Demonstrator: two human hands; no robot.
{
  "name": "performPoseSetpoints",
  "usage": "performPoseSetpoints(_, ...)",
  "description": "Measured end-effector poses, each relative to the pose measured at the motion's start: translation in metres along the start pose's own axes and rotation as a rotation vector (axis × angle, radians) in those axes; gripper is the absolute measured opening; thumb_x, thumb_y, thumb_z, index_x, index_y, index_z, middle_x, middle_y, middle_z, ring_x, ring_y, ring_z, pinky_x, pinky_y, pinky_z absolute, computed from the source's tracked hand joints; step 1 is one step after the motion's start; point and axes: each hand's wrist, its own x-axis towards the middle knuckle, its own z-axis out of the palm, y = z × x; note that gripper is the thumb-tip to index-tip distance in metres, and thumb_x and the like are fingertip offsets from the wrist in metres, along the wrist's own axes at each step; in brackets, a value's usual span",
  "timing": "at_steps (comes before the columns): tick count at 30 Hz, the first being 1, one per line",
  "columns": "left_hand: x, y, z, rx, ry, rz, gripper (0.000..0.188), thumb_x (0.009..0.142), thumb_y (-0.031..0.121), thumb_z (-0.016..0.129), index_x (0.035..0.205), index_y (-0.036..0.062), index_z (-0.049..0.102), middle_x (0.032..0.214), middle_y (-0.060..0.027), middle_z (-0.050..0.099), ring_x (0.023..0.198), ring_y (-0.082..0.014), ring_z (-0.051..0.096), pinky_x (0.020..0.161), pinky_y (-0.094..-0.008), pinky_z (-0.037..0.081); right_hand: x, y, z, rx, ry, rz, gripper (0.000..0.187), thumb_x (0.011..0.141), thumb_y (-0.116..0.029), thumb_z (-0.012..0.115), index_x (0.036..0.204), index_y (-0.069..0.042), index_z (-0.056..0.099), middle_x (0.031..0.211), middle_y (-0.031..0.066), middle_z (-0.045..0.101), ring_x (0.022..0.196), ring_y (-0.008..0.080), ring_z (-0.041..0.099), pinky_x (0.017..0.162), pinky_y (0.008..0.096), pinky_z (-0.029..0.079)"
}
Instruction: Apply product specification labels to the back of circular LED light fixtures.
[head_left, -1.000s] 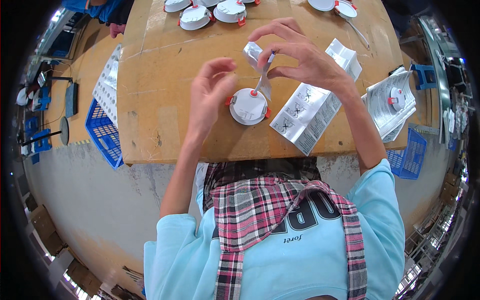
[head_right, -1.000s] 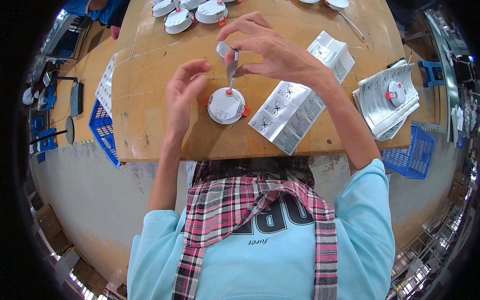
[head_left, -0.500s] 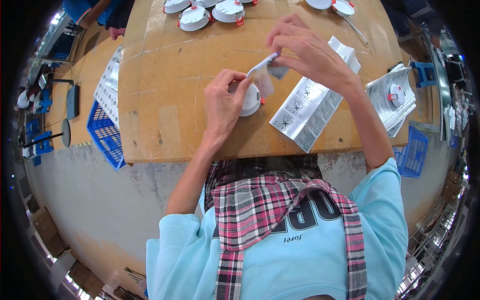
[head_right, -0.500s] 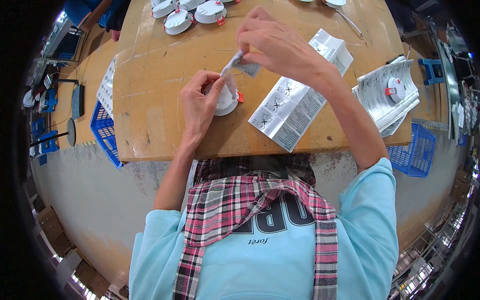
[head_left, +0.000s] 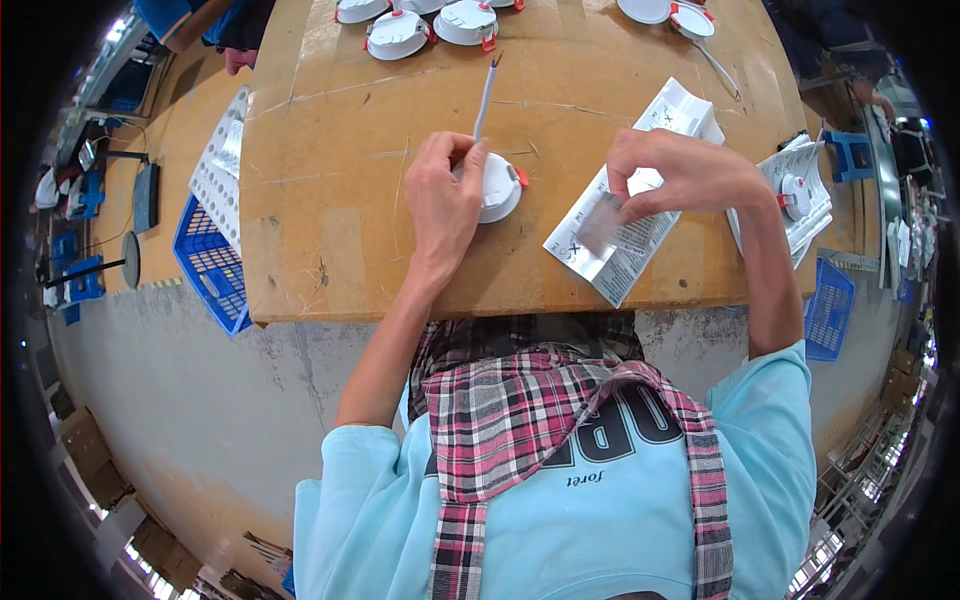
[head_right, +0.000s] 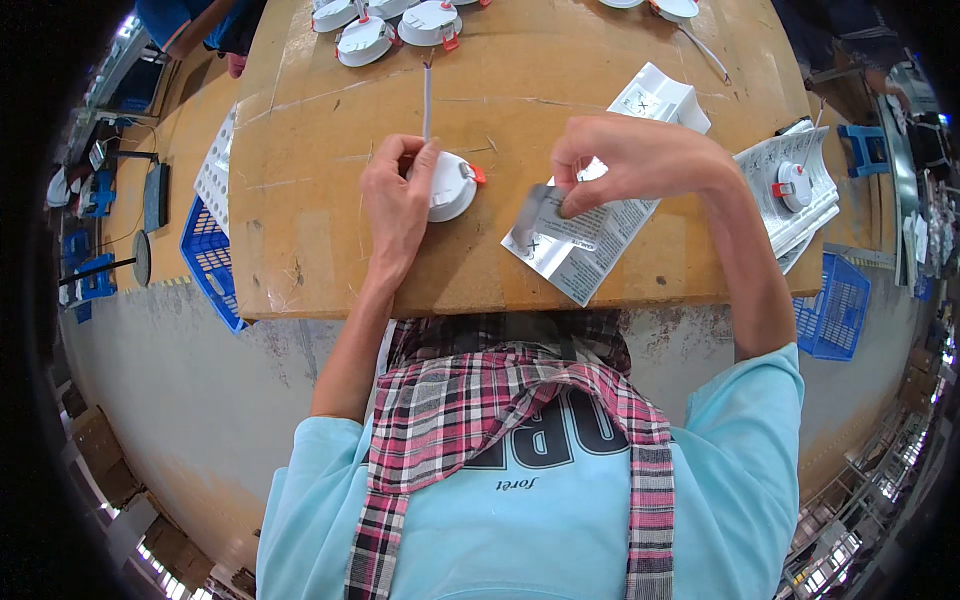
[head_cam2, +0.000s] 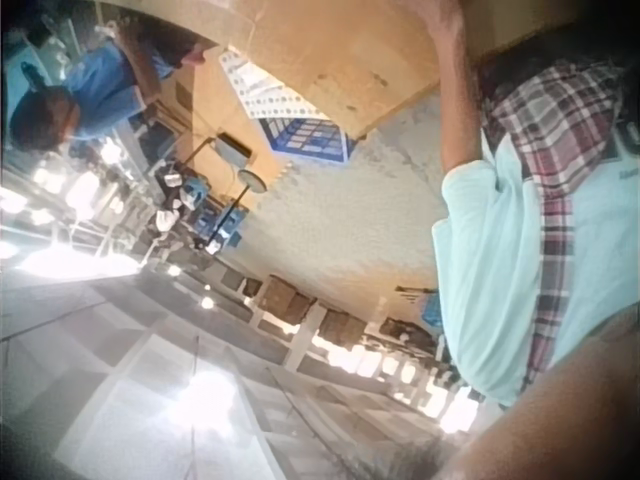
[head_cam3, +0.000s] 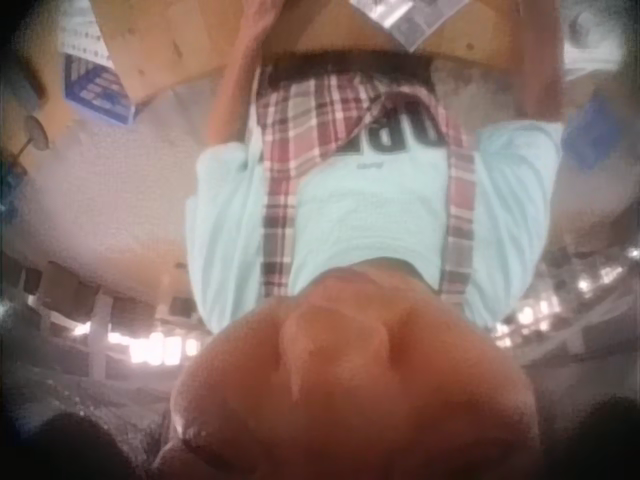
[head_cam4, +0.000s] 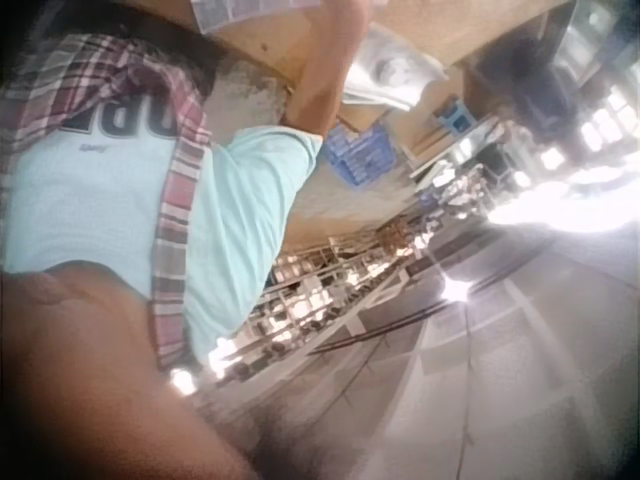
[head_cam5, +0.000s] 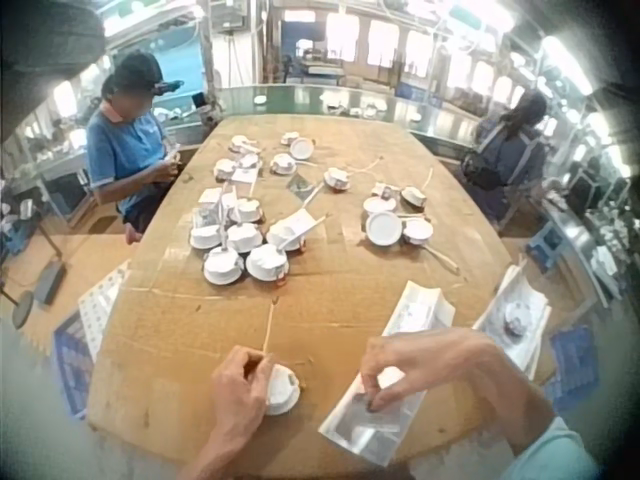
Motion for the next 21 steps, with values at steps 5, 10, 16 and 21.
performPoseSetpoints(5,-0.002,-0.002,-0.006,-0.042,-0.123,0.122,0.033,0.085,0.017,0.062,0.110,-0.0033,0.058,0.109,-0.0148,0.058,0.102,-0.0235,0.054,0.087,-0.0329,0.041,0.009,-0.011,0.008,0.282,0.088,0.046,0.021,0.082,-0.021,0.058,0.084,-0.001,0.058,0.075,0.0037,0.057,0.074,0.0110,0.055,0.069,0.0269,0.044)
performPoseSetpoints(10,-0.006,0.029,-0.039,-0.409,-0.126,0.127,0.081,0.076,0.031,0.069,0.140,-0.0010,0.032,0.141,-0.0171,0.035,0.130,-0.0294,0.035,0.107,-0.0428,0.027,0.019,-0.023,0.007,0.347,0.180,0.219,0.023,0.078,-0.022,0.056,0.076,0.001,0.057,0.062,0.0011,0.051,0.059,0.0100,0.046,0.055,0.0274,0.036)
performPoseSetpoints(16,-0.020,0.066,-0.030,-0.205,-0.200,0.204,0.074,0.070,0.028,0.079,0.130,0.0008,0.045,0.124,-0.0120,0.052,0.111,-0.0208,0.051,0.092,-0.0362,0.041,0.025,-0.047,0.007,0.291,0.105,0.146,0.023,0.079,-0.021,0.060,0.075,0.001,0.057,0.063,0.0018,0.051,0.060,0.0094,0.047,0.055,0.0283,0.036)
performPoseSetpoints(21,-0.023,0.066,-0.035,-0.505,-0.276,-0.124,0.010,0.086,0.008,0.066,0.092,0.0007,0.066,0.084,-0.0006,0.067,0.076,-0.0064,0.059,0.074,-0.0242,0.046,0.023,-0.048,0.011,0.174,0.077,0.117,0.025,0.082,-0.022,0.063,0.084,0.003,0.058,0.066,0.0016,0.055,0.064,0.0092,0.050,0.061,0.0281,0.040)
